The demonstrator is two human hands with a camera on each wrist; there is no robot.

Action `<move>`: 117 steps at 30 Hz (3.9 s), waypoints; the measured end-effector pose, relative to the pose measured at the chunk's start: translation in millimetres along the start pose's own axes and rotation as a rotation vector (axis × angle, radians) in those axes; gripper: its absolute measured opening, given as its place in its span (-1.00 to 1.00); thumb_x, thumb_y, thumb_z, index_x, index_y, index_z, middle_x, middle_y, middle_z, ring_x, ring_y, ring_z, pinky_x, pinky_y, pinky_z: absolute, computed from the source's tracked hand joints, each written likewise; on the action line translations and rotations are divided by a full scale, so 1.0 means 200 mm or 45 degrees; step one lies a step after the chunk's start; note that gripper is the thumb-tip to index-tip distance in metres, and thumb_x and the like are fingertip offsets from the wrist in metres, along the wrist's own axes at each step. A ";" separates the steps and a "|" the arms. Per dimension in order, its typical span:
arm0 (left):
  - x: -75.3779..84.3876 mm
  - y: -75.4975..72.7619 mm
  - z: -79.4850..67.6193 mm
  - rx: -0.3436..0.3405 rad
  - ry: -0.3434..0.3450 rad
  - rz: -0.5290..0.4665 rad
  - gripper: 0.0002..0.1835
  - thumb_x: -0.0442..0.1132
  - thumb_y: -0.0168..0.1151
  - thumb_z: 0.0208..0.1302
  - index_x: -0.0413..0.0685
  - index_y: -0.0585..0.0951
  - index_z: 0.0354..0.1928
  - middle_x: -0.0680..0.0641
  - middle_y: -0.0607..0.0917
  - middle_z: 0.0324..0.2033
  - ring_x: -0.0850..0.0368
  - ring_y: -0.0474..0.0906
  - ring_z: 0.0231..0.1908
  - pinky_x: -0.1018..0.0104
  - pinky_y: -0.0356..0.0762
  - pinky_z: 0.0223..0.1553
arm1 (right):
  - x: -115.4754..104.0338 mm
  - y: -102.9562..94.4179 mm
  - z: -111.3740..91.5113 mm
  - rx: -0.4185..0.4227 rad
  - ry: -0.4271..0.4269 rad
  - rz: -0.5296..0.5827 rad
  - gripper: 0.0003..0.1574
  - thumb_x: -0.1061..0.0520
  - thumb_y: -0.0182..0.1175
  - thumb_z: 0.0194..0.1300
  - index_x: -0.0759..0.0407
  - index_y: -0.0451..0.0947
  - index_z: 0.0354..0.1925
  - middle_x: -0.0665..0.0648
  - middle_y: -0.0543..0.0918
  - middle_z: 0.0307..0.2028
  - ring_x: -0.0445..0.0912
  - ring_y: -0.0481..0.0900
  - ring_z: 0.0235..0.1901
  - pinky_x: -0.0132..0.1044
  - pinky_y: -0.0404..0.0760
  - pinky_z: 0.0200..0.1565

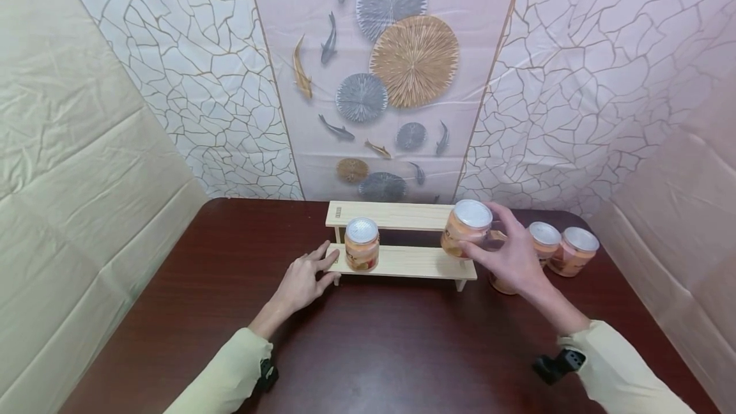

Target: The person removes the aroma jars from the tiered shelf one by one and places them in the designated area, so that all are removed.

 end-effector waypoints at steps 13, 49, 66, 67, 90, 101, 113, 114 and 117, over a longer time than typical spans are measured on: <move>0.00 0.00 0.00 0.002 0.002 -0.013 -0.49 -0.20 0.47 0.21 -0.22 0.64 0.19 -0.41 0.50 0.24 -0.39 0.59 0.02 -0.25 0.49 0.03 | 0.04 -0.13 -0.02 0.032 0.056 -0.079 -0.04 0.33 0.58 -0.08 0.33 0.39 0.28 0.25 0.60 0.02 -0.20 0.49 -0.03 -0.64 0.45 -0.16; -0.01 0.00 0.00 0.024 0.025 -0.012 -0.49 -0.22 0.47 0.20 -0.24 0.64 0.18 -0.42 0.51 0.22 -0.39 0.61 -0.03 -0.25 0.52 -0.01 | 0.20 -0.48 -0.09 0.140 0.277 -0.213 -0.06 0.26 0.57 -0.02 0.29 0.39 0.31 0.14 0.53 0.01 -0.57 0.41 -0.19 -0.69 0.46 -0.26; -0.01 0.00 0.00 -0.001 0.026 0.020 -0.49 -0.20 0.47 0.22 -0.22 0.64 0.19 -0.41 0.50 0.23 -0.40 0.62 -0.04 -0.24 0.51 0.00 | 0.32 -0.58 -0.20 0.169 0.344 -0.410 -0.07 0.21 0.57 -0.04 0.32 0.41 0.28 0.38 0.57 0.01 -0.58 0.29 -0.27 -0.62 0.22 -0.21; -0.01 0.00 0.00 -0.001 0.027 0.023 -0.49 -0.20 0.47 0.22 -0.22 0.64 0.19 -0.42 0.51 0.23 -0.40 0.62 -0.04 -0.24 0.52 0.00 | 0.33 -0.58 -0.21 0.167 0.349 -0.415 -0.07 0.20 0.57 -0.03 0.32 0.41 0.29 0.40 0.57 0.04 -0.55 0.28 -0.24 -0.60 0.20 -0.19; -0.01 0.00 0.01 0.007 0.032 0.016 -0.49 -0.21 0.47 0.21 -0.24 0.64 0.19 -0.43 0.50 0.22 -0.39 0.61 -0.03 -0.26 0.49 0.03 | 0.40 -0.57 -0.32 0.147 0.468 -0.450 -0.06 0.12 0.54 0.04 0.31 0.37 0.33 0.46 0.55 0.09 -0.19 0.48 -0.06 -0.52 0.19 -0.07; 0.00 0.00 0.01 -0.017 0.002 0.015 -0.49 -0.22 0.46 0.22 -0.23 0.63 0.20 -0.41 0.49 0.24 -0.40 0.61 -0.02 -0.25 0.48 0.05 | 0.42 -0.53 -0.34 0.136 0.519 -0.445 0.01 0.14 0.51 0.05 0.39 0.29 0.37 0.57 0.48 0.15 0.43 0.46 0.07 -0.02 0.31 0.09; -0.01 0.00 0.00 -0.004 0.022 0.005 -0.49 -0.20 0.46 0.22 -0.22 0.64 0.19 -0.41 0.50 0.23 -0.39 0.62 -0.03 -0.25 0.49 0.03 | 0.46 -0.49 -0.36 0.104 0.538 -0.433 0.02 0.15 0.50 0.06 0.43 0.26 0.38 0.62 0.46 0.14 0.50 0.42 0.10 0.24 0.30 0.06; -0.01 0.00 0.00 -0.004 0.020 0.004 -0.49 -0.20 0.46 0.22 -0.22 0.64 0.19 -0.42 0.50 0.23 -0.39 0.62 -0.03 -0.25 0.49 0.03 | 0.46 -0.49 -0.37 0.102 0.539 -0.438 0.01 0.15 0.50 0.06 0.42 0.27 0.37 0.61 0.47 0.14 0.49 0.43 0.10 0.20 0.31 0.08; -0.01 0.00 0.00 -0.004 0.015 0.004 -0.49 -0.21 0.46 0.22 -0.22 0.63 0.20 -0.42 0.50 0.23 -0.39 0.61 -0.03 -0.25 0.49 0.04 | 0.47 -0.48 -0.37 0.103 0.530 -0.435 -0.01 0.16 0.50 0.05 0.41 0.28 0.36 0.59 0.48 0.13 0.47 0.44 0.10 0.19 0.31 0.07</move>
Point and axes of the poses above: each hand's wrist, its own z-axis towards the middle knuckle, its own y-axis out of the palm, x = y × z, the point moved 1 cm from there along z, towards the middle knuckle
